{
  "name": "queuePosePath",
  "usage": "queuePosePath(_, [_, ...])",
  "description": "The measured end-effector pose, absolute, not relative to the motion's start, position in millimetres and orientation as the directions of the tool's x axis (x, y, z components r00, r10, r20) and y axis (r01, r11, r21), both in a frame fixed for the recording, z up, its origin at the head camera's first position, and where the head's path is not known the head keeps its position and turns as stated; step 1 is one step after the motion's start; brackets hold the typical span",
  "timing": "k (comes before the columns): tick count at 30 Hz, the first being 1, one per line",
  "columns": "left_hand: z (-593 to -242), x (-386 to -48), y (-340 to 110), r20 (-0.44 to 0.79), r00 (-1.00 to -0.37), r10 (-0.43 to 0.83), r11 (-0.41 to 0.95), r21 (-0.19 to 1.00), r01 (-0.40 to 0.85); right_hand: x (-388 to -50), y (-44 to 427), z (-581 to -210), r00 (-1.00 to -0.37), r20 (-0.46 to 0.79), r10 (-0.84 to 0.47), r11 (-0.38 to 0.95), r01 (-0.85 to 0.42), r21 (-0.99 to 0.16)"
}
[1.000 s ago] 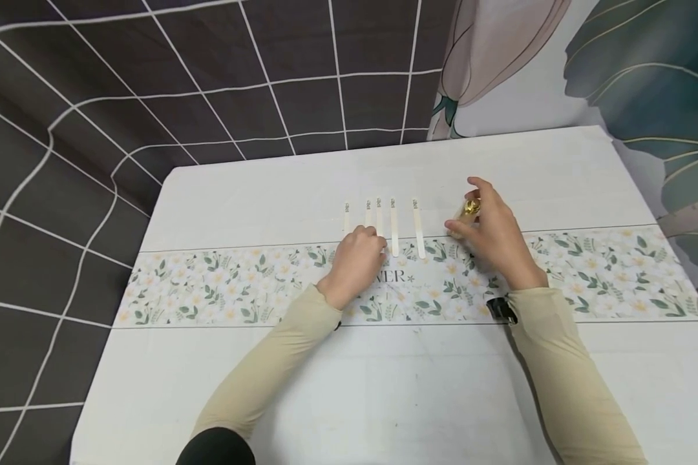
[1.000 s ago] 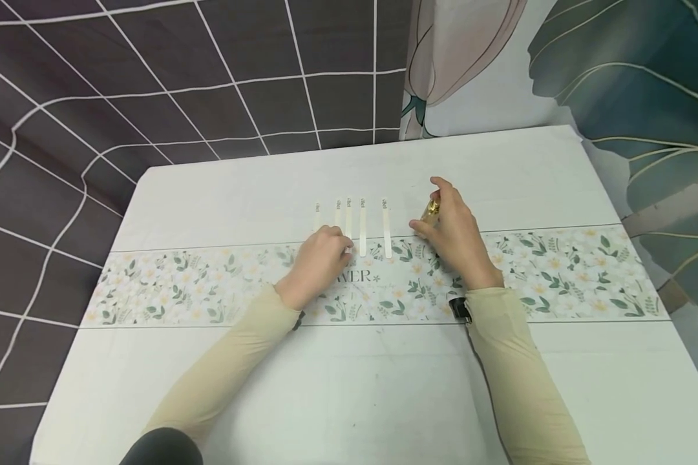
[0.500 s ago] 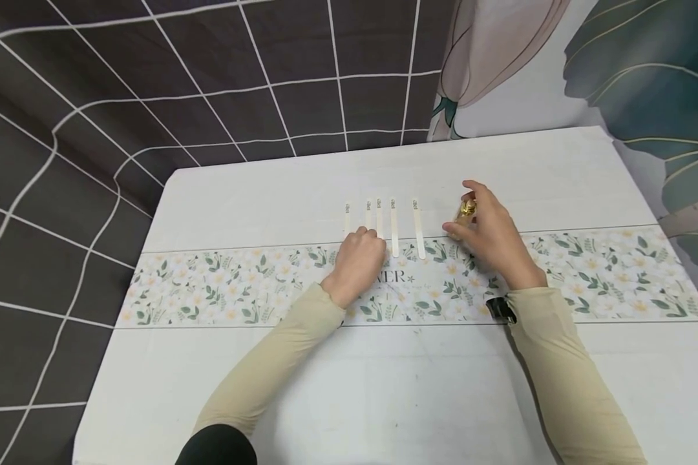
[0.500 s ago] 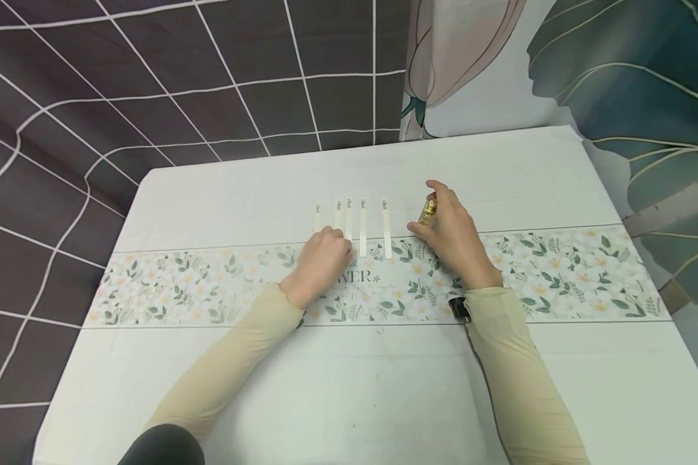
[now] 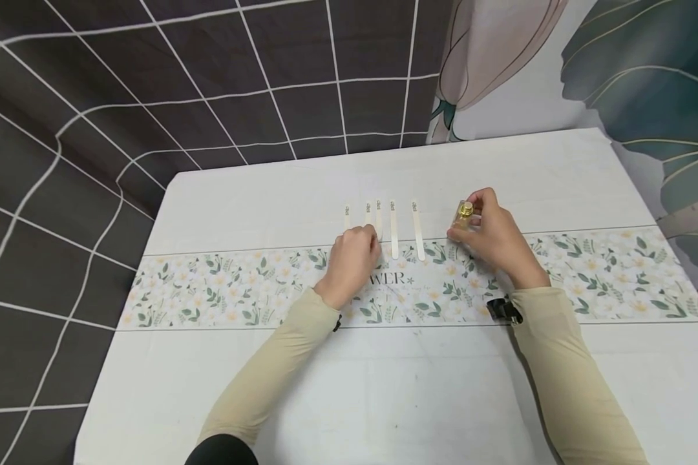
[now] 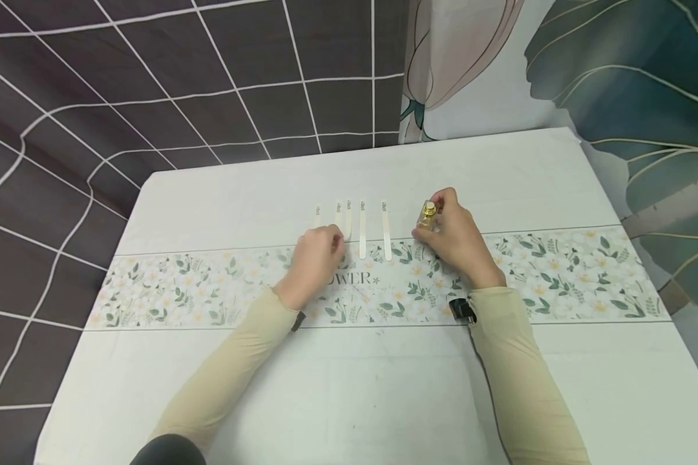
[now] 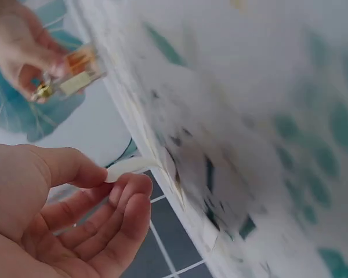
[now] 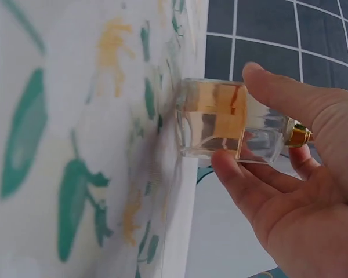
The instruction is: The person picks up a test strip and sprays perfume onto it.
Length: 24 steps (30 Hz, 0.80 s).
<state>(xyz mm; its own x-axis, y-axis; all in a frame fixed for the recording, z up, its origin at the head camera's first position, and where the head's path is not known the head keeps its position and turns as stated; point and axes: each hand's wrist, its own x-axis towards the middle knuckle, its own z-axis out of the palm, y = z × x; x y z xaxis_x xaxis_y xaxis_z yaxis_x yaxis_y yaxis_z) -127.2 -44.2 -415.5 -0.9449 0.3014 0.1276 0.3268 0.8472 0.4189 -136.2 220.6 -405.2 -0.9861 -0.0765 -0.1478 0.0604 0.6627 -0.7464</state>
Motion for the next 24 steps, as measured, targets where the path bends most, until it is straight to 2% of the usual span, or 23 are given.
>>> queuePosePath(6, [-410.6, -133.1, -50.2, 0.081, -0.963, 0.255, 0.775, 0.579, 0.254, -136.0, 224.1, -405.7, -0.983, -0.149, -0.105, 0.661, 0.043, -0.75])
queuePosePath(17, [-410.4, -137.1, -51.4, 0.008, -0.984, 0.179, 0.72, 0.68, 0.136, -137.9, 225.2, -406.6, -0.978, -0.155, -0.141, 0.646, 0.028, -0.763])
queuePosePath(21, [-408.8, -137.7, -52.0, 0.03, -0.989, 0.147, 0.694, 0.709, 0.125, -138.1, 225.1, -407.6, -0.974, -0.167, -0.153, 0.633, 0.033, -0.773])
queuePosePath(24, [-408.0, -138.1, -55.0, 0.075, -0.99, 0.119, 0.681, 0.719, 0.136, -137.0, 223.9, -408.8, -0.978, -0.13, -0.16, 0.615, 0.004, -0.789])
